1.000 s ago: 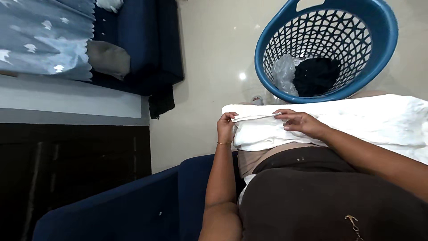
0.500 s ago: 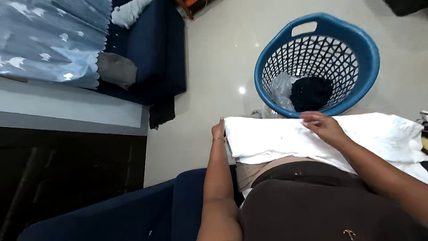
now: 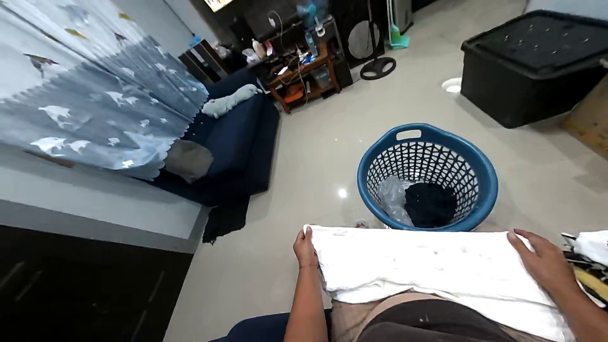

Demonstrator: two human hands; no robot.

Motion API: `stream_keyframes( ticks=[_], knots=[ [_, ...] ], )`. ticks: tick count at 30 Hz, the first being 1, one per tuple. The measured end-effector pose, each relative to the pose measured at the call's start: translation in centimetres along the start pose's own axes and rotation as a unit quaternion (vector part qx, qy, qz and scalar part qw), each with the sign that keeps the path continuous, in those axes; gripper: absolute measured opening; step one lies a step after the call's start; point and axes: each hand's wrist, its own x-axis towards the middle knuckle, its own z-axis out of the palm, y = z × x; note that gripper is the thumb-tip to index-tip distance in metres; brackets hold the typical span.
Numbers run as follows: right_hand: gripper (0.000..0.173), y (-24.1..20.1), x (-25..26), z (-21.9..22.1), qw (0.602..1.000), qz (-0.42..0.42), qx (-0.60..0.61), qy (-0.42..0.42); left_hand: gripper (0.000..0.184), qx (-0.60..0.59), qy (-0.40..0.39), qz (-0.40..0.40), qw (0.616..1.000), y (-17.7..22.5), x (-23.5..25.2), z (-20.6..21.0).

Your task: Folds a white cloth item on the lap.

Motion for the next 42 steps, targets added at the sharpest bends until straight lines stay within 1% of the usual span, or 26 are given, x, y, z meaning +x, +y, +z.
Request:
stream_keyframes(
  ticks=[2, 5, 7, 10, 12, 13, 15, 17, 18, 19, 21, 23, 25, 28, 29, 31, 32, 34, 36, 38, 40, 41, 42],
  knots=[
    [0.056, 0.3, 0.5, -0.3, 0.999, 0.022, -0.008, -0.029, 0.024, 0.007, 0.018, 0.039, 0.999, 0.6, 0.1, -0.8],
    [0.059, 0.5, 1.3, -1.3, 0.993, 0.074, 0.014, -0.093, 0.034, -0.031, -0.031, 0.094, 0.995, 1.0, 0.9, -2.5],
    [0.063, 0.9, 1.6, -2.1, 0.982, 0.114, 0.043, -0.144, 0.027, -0.057, -0.049, 0.090, 0.993, 1.6, 0.9, -2.9],
    [0.068, 1.8, 1.3, -3.2, 0.959, 0.189, 0.110, -0.179, 0.019, -0.039, -0.028, 0.075, 0.996, 2.3, 0.7, -2.6],
    [0.062, 2.0, 0.7, -3.8, 0.943, 0.234, 0.158, -0.179, 0.018, -0.019, -0.010, 0.073, 0.997, 2.2, 1.0, -2.3],
    [0.058, 2.6, 0.7, -3.9, 0.938, 0.242, 0.176, -0.174, 0.018, -0.002, -0.001, 0.073, 0.997, 2.2, 1.2, -2.0],
    [0.051, 3.4, 0.6, -4.2, 0.932, 0.244, 0.220, -0.154, 0.018, 0.033, 0.011, 0.071, 0.997, 2.2, 1.6, -1.8],
    [0.042, 2.7, 0.0, -4.6, 0.923, 0.230, 0.290, -0.106, 0.020, 0.054, 0.021, 0.059, 0.997, 2.5, 1.9, -1.7],
    [0.041, 2.2, -0.1, -4.7, 0.917, 0.223, 0.320, -0.082, 0.020, 0.064, 0.027, 0.053, 0.996, 2.6, 2.1, -1.7],
    [0.042, 1.7, -0.2, -4.8, 0.920, 0.213, 0.319, -0.075, 0.021, 0.071, 0.029, 0.048, 0.996, 2.6, 2.3, -1.8],
    [0.050, 1.8, -0.4, -4.9, 0.933, 0.221, 0.265, -0.105, 0.021, 0.085, 0.019, 0.031, 0.996, 2.5, 2.6, -2.2],
    [0.055, 2.7, -0.5, -4.6, 0.932, 0.256, 0.213, -0.140, 0.021, 0.093, 0.003, 0.005, 0.996, 2.1, 2.8, -2.3],
    [0.054, 3.0, -1.0, -4.4, 0.929, 0.269, 0.200, -0.158, 0.021, 0.102, -0.005, -0.017, 0.995, 1.7, 2.8, -2.3],
    [0.047, 2.4, -1.9, -4.8, 0.936, 0.245, 0.192, -0.164, 0.024, 0.120, -0.015, -0.026, 0.992, 1.6, 2.6, -2.4],
    [0.044, 1.7, -2.4, -5.2, 0.938, 0.229, 0.196, -0.173, 0.026, 0.132, -0.021, -0.027, 0.991, 1.8, 2.5, -2.3],
    [0.046, 1.0, -3.8, -6.3, 0.930, 0.191, 0.245, -0.195, 0.030, 0.174, -0.041, -0.031, 0.983, 2.2, 2.4, -2.2],
    [0.046, 1.0, -4.3, -6.7, 0.923, 0.173, 0.282, -0.197, 0.033, 0.197, -0.049, -0.035, 0.978, 2.2, 2.5, -2.1],
    [0.040, 0.8, -4.8, -6.9, 0.907, 0.157, 0.350, -0.176, 0.043, 0.232, -0.055, -0.029, 0.971, 1.6, 2.7, -2.3],
    [0.033, -0.7, -5.1, -7.1, 0.908, 0.129, 0.368, -0.152, 0.061, 0.279, -0.083, 0.008, 0.957, 1.1, 2.7, -2.3],
    [0.027, -2.1, -4.9, -7.2, 0.916, 0.090, 0.372, -0.123, 0.065, 0.342, -0.139, 0.074, 0.927, 1.3, 1.4, -1.4],
    [0.023, -3.0, -4.1, -7.7, 0.917, 0.041, 0.383, -0.108, 0.067, 0.394, -0.230, 0.148, 0.877, 1.4, -1.8, 0.9],
    [0.023, -3.2, -3.6, -8.0, 0.909, 0.021, 0.403, -0.104, 0.068, 0.416, -0.280, 0.184, 0.845, 1.1, -4.0, 2.3],
    [0.025, -4.5, -3.5, -8.6, 0.905, 0.012, 0.416, -0.091, 0.073, 0.437, -0.332, 0.217, 0.808, 0.7, -6.2, 3.6]
  ],
)
